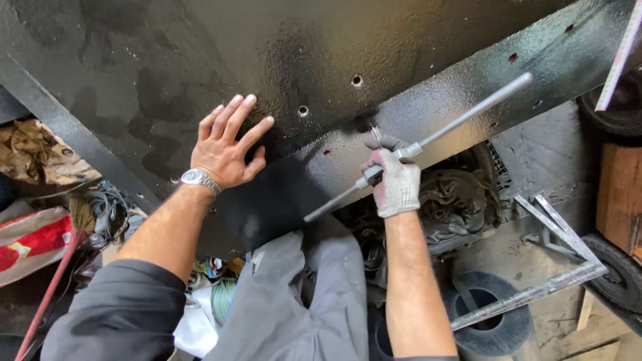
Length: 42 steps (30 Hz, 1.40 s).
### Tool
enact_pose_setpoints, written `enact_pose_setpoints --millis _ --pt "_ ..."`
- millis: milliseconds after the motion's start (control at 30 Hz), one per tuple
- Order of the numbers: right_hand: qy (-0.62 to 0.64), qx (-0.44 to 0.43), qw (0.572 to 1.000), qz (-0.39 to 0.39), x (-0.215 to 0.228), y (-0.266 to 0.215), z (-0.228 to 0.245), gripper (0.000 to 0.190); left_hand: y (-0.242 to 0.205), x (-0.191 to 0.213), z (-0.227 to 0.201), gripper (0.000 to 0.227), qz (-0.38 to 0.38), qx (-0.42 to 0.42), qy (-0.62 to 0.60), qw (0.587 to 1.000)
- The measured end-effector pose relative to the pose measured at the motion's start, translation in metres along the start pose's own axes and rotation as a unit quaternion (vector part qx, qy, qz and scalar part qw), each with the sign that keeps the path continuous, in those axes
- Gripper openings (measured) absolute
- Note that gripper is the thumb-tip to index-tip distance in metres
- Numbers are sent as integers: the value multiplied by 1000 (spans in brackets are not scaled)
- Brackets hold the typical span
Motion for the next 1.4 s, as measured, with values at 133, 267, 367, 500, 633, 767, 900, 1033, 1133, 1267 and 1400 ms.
enact_pose_setpoints --millis 133,267,367,500,633,767,900,1033,1133,1267,1400 --pt "-146 72 986 40 4 5 9 23 0 -3 1 64 13 1 7 1000" --pt "-420 263 855 155 11 8 30 25 1 -1 0 65 15 -3 9 1000" --pt "-712 398 546 191 -8 0 61 7 4 -1 0 66 10 8 -12 1000" --pt "-806 342 396 277 -20 4 77 15 0 1 -1 65 6 -1 1 1000" --pt "-806 336 394 287 -26 3 83 20 3 3 3 63 -8 7 -18 1000" --pt "-742 381 493 248 -7 4 64 10 0 1 2 64 10 -6 -15 1000" --pt "-501 295 792 186 23 21 16 21 3 -1 4 63 -2 -1 2 1000" --pt "-249 27 968 0 -11 2 17 18 3 -4 4 64 13 0 6 1000" --pt "-53 27 998 -13 -1 11 -7 22 -3 -7 3 63 12 3 3 1000" --pt "92 -58 994 -30 -15 5 6 20 2 -6 3 63 16 12 16 1000" --pt "122 -91 988 -25 0 16 0 14 -1 -7 1 65 21 9 19 1000"
Point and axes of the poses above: each hand's wrist, its own y-axis towards the middle knuckle, its own x-axis out of the back of the hand, z = x × y, the point moved 1 cm from there along y, towards the middle knuckle, and after that the axes turned 2 degrees about x, right-handed, at the moved point
